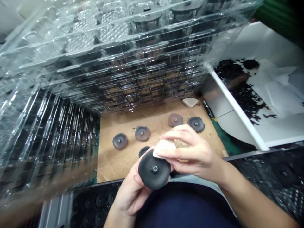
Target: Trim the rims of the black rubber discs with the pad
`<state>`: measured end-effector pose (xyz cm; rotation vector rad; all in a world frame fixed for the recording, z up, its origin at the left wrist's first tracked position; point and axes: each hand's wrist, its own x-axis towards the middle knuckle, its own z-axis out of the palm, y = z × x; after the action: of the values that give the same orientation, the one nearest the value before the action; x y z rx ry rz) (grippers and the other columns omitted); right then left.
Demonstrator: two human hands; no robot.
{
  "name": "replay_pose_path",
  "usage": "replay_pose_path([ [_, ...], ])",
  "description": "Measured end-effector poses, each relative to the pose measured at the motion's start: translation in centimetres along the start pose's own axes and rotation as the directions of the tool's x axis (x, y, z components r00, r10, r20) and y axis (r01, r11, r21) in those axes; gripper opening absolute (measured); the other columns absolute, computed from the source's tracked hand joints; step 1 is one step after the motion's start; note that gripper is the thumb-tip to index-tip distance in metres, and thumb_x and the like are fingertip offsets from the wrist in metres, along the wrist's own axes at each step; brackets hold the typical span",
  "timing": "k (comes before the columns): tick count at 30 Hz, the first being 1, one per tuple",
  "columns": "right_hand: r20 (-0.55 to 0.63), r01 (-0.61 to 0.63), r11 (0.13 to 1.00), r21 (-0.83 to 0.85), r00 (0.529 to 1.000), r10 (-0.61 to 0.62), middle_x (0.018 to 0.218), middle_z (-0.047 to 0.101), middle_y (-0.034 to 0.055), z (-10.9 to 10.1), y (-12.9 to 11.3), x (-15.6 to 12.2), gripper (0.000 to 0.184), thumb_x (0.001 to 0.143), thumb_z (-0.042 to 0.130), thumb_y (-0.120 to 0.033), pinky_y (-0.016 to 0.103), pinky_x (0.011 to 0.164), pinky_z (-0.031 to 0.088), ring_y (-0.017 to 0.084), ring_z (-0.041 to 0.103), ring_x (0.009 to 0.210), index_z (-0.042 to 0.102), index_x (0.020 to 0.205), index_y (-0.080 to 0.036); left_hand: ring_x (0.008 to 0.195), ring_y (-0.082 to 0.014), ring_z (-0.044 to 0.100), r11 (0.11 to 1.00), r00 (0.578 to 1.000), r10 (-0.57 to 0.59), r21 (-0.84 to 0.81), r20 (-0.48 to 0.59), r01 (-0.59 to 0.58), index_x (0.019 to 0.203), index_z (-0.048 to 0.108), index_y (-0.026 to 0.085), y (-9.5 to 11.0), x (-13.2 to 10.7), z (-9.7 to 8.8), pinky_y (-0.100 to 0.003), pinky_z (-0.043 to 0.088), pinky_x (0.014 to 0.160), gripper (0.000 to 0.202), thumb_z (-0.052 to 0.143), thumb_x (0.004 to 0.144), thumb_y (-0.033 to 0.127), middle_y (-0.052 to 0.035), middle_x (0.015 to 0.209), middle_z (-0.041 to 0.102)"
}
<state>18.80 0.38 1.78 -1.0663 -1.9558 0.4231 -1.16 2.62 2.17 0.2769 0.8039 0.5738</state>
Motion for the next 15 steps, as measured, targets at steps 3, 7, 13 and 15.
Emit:
replay_pose_path([
  [3,-0.043,-0.055,0.998,0.007,0.998,0.055,0.108,0.061,0.0091,0.2,-0.5,-0.1,0.022,0.084,0.062,-0.012,0.040,0.084,0.050,0.020,0.052,0.100,0.069,0.103,-0.019,0.094,-0.0227,0.067,0.999,0.998,0.041,0.027,-0.038,-0.040,0.115,0.065,0.024,0.0,-0.2,-0.7,-0.031,0.055,0.084,0.064,0.083,0.056,0.039,-0.0089,0.114,0.069],
  [7,-0.004,-0.083,0.997,0.006,0.997,0.083,0.107,0.062,0.0083,0.4,-1.3,-0.4,0.025,0.084,0.060,-0.009,0.038,0.084,0.051,0.019,0.052,0.099,0.069,0.104,-0.020,0.113,-0.0291,0.060,0.997,0.995,0.067,0.040,-0.071,-0.065,0.118,0.063,0.027,-0.6,-0.3,-1.7,-0.039,0.051,0.094,0.065,0.081,0.057,0.043,-0.0094,0.124,0.065],
  [13,-0.153,-0.138,0.990,-0.028,0.979,0.132,0.104,0.061,0.0097,1.3,-2.3,-0.4,0.022,0.082,0.061,-0.009,0.035,0.082,0.052,0.020,0.053,0.097,0.072,0.099,-0.018,0.110,-0.0195,0.063,0.985,0.985,0.169,-0.034,-0.017,-0.170,0.113,0.066,0.035,-1.1,-0.1,-1.0,-0.022,0.051,0.088,0.047,0.078,0.067,0.030,0.0000,0.122,0.067],
  [15,-0.124,-0.117,0.993,-0.020,0.986,0.113,0.104,0.062,0.0087,1.4,-2.3,-0.5,0.024,0.083,0.060,-0.009,0.034,0.081,0.053,0.020,0.054,0.096,0.072,0.100,-0.020,0.109,-0.0176,0.063,0.979,0.981,0.195,-0.064,0.012,-0.194,0.108,0.069,0.034,-1.2,0.0,-0.9,-0.019,0.051,0.087,0.044,0.079,0.066,0.028,0.0008,0.120,0.069],
])
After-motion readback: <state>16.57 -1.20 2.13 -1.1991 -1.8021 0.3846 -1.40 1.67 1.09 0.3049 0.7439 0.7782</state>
